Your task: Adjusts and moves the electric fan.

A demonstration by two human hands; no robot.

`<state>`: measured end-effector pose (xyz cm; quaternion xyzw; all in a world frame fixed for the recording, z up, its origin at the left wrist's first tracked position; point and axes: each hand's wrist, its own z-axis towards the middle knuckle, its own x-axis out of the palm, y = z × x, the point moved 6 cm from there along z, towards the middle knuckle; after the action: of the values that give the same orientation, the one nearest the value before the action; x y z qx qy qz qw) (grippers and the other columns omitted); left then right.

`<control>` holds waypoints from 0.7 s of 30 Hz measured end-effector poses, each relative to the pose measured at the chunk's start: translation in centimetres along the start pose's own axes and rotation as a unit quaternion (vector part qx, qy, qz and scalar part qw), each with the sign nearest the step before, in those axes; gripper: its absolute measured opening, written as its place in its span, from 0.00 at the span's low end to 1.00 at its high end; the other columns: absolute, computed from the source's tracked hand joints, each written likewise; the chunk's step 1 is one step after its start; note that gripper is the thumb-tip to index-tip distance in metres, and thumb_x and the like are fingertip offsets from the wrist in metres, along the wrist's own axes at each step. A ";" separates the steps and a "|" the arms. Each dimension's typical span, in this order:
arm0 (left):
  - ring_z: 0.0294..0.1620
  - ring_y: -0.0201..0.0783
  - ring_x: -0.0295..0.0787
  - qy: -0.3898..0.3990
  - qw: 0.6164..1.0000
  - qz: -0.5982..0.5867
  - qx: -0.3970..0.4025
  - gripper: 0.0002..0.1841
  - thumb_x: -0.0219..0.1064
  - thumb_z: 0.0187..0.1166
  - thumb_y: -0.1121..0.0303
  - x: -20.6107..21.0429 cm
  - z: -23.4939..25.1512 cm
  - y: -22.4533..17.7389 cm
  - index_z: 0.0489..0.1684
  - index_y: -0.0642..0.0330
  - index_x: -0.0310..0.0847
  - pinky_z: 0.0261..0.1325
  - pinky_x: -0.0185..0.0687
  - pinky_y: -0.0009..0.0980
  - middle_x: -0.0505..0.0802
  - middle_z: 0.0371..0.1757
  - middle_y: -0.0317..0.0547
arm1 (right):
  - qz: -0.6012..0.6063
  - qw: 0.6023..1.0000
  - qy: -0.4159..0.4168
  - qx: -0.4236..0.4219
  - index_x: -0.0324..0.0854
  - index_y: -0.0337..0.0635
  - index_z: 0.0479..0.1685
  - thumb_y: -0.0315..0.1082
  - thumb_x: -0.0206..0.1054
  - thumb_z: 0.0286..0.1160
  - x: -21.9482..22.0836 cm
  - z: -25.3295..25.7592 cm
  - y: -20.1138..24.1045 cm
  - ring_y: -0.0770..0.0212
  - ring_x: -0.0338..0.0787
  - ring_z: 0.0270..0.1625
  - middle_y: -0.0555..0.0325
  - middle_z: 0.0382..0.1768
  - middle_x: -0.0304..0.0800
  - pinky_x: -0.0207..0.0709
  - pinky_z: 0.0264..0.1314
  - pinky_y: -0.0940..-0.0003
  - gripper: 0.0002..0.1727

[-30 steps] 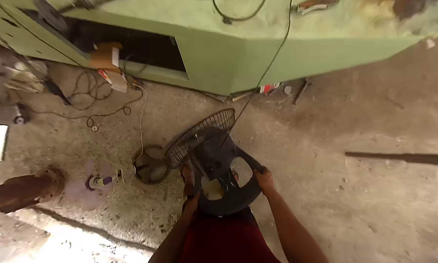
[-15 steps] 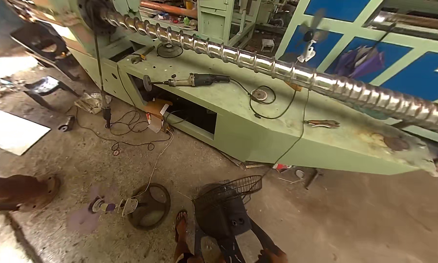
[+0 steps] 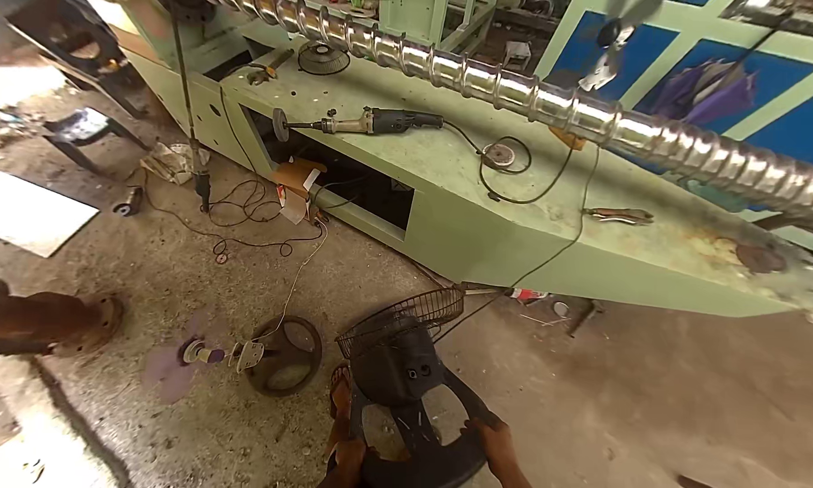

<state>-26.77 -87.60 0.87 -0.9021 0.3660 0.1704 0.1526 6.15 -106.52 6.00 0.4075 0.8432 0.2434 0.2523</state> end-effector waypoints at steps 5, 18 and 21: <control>0.61 0.58 0.89 -0.009 1.000 0.005 -0.011 0.24 0.73 0.77 0.58 -1.3 0.8 -0.8 0.63 0.68 0.82 0.63 0.84 0.58 0.90 0.59 0.66 | 0.000 1.000 -0.004 -0.007 0.82 0.30 0.62 0.24 0.69 0.75 1.4 0.6 0.3 0.44 0.98 0.39 0.38 0.43 0.95 0.94 0.45 0.45 0.17; 0.60 0.58 0.90 -0.014 1.000 -0.006 -0.019 0.22 0.72 0.76 0.58 -2.7 0.8 -1.9 0.61 0.65 0.84 0.61 0.85 0.59 0.91 0.58 0.64 | -0.017 1.000 0.013 -0.015 0.81 0.30 0.61 0.24 0.67 0.77 3.9 1.6 2.8 0.46 0.97 0.38 0.38 0.42 0.94 0.94 0.45 0.46 0.15; 0.63 0.59 0.88 -0.007 1.000 -0.007 -0.021 0.22 0.70 0.80 0.61 -3.8 -0.3 -3.0 0.64 0.68 0.82 0.64 0.83 0.59 0.89 0.61 0.68 | -0.005 1.000 0.009 -0.010 0.81 0.30 0.60 0.24 0.67 0.77 4.4 1.3 2.3 0.45 0.97 0.37 0.38 0.42 0.94 0.93 0.44 0.46 0.15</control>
<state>-27.08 -83.33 3.16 -0.9062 0.3554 0.1832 0.1375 5.87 -101.45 5.44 0.3983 0.8453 0.2540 0.2494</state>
